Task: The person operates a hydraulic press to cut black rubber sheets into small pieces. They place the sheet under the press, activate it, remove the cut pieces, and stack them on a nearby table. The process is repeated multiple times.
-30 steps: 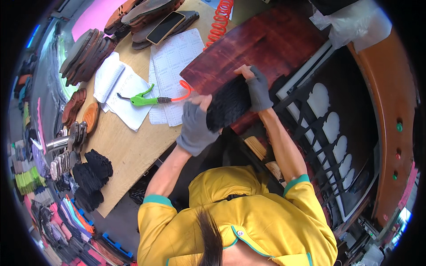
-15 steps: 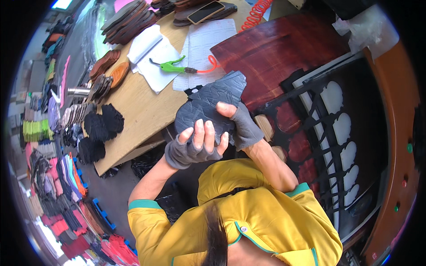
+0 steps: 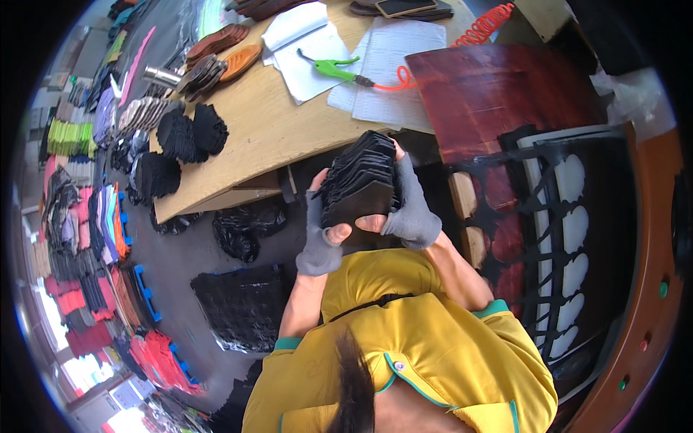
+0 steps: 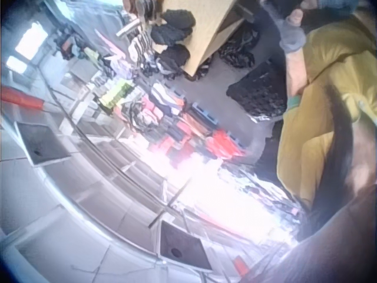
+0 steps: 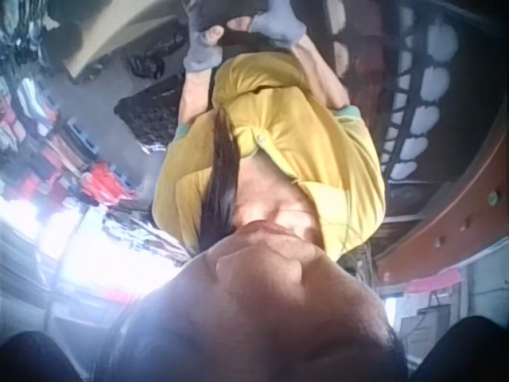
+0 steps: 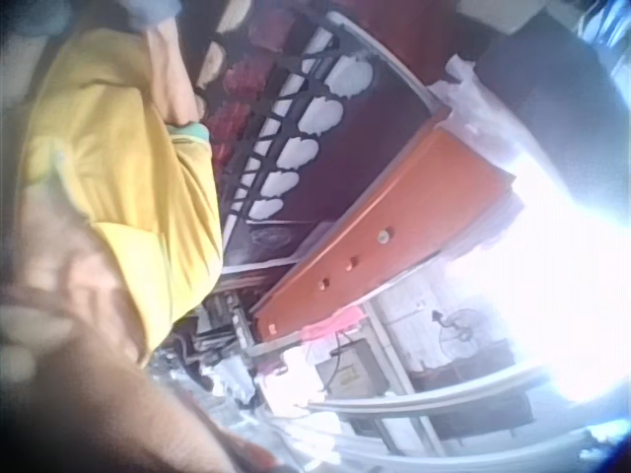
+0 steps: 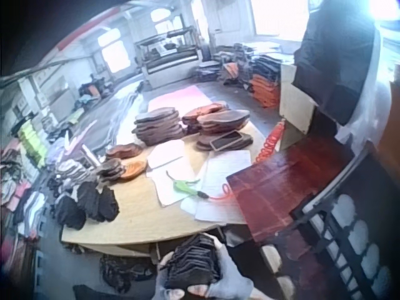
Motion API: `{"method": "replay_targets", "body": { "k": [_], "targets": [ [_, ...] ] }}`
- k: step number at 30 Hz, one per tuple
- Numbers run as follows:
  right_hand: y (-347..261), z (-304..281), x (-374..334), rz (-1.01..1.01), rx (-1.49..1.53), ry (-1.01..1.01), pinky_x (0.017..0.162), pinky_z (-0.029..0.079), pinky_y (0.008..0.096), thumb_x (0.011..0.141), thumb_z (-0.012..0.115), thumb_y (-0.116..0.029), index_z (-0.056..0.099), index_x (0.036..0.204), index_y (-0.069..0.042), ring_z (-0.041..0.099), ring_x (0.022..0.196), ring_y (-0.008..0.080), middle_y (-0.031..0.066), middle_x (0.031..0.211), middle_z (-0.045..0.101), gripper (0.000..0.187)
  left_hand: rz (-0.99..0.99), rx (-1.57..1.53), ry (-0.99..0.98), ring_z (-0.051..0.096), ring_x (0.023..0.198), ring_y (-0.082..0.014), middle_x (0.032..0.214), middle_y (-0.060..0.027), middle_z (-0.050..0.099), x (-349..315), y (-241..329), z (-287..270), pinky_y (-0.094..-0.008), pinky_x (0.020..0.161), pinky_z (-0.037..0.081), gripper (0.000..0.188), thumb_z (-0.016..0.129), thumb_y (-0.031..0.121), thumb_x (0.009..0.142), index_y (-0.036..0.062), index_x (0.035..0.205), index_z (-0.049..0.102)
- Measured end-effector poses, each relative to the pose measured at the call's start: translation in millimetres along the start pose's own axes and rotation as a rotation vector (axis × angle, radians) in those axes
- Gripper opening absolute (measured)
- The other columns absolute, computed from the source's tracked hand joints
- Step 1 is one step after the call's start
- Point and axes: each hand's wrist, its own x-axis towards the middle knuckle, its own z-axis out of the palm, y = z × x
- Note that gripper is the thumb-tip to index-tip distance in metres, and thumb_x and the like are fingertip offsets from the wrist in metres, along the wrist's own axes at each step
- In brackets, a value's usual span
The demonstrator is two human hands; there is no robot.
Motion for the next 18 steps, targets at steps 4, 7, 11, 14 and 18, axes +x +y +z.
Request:
{"method": "replay_targets", "body": {
  "k": [4,7,11,14,18],
  "targets": [
    [13.0,18.5,17.8,-0.080,-0.303,-0.031,0.107,0.036,0.0368,0.057,0.090,-0.021,0.018,0.150,-0.003,0.047,0.122,0.0229,0.0131,0.131,0.048,0.119,0.059,-0.116,-0.025,0.048,0.128,-0.0246,0.141,-0.0128,0.045,11.2,-7.3,-24.3,-0.0394,0.108,0.041,0.119,0.094,0.041,0.058,0.0026,0.148,0.026],
    [33.9,39.8,34.8,-0.196,-0.396,-0.051,0.106,0.036,0.0381,0.058,0.091,-0.025,0.020,0.149,-0.002,0.048,0.121,0.0255,0.0148,0.128,0.048,0.118,0.069,-0.256,-0.016,0.049,0.128,-0.0259,0.140,-0.0129,0.047,18.5,1.8,-47.5,-0.0399,0.107,0.042,0.119,0.095,0.040,0.055,0.0037,0.147,0.029],
    [61.3,77.0,68.3,-0.177,-0.378,-0.025,0.106,0.037,0.0393,0.056,0.093,-0.029,0.020,0.149,-0.002,0.048,0.121,0.0264,0.0154,0.128,0.050,0.121,0.123,-0.091,0.065,0.052,0.123,-0.0231,0.138,-0.0118,0.049,33.5,20.0,-94.1,-0.0391,0.104,0.045,0.125,0.091,0.056,0.053,0.0007,0.146,0.030],
    [71.7,101.3,103.2,0.077,-0.031,-0.074,0.105,0.040,0.0367,0.060,0.090,-0.013,0.021,0.149,-0.003,0.050,0.119,0.0216,0.0114,0.127,0.052,0.113,0.043,-0.069,0.028,0.049,0.126,-0.0235,0.139,-0.0126,0.048,39.4,37.5,-141.8,-0.0373,0.107,0.040,0.116,0.094,0.041,0.058,-0.0006,0.146,0.031],
    [92.5,139.6,135.4,0.313,0.028,-0.066,0.105,0.040,0.0340,0.062,0.088,-0.003,0.019,0.151,-0.004,0.050,0.121,0.0198,0.0101,0.130,0.051,0.112,-0.068,0.038,-0.023,0.055,0.118,-0.0229,0.126,-0.0113,0.058,47.1,55.6,-200.6,-0.0349,0.103,0.043,0.099,0.094,0.035,0.061,-0.0023,0.138,0.045]
  ]
}}
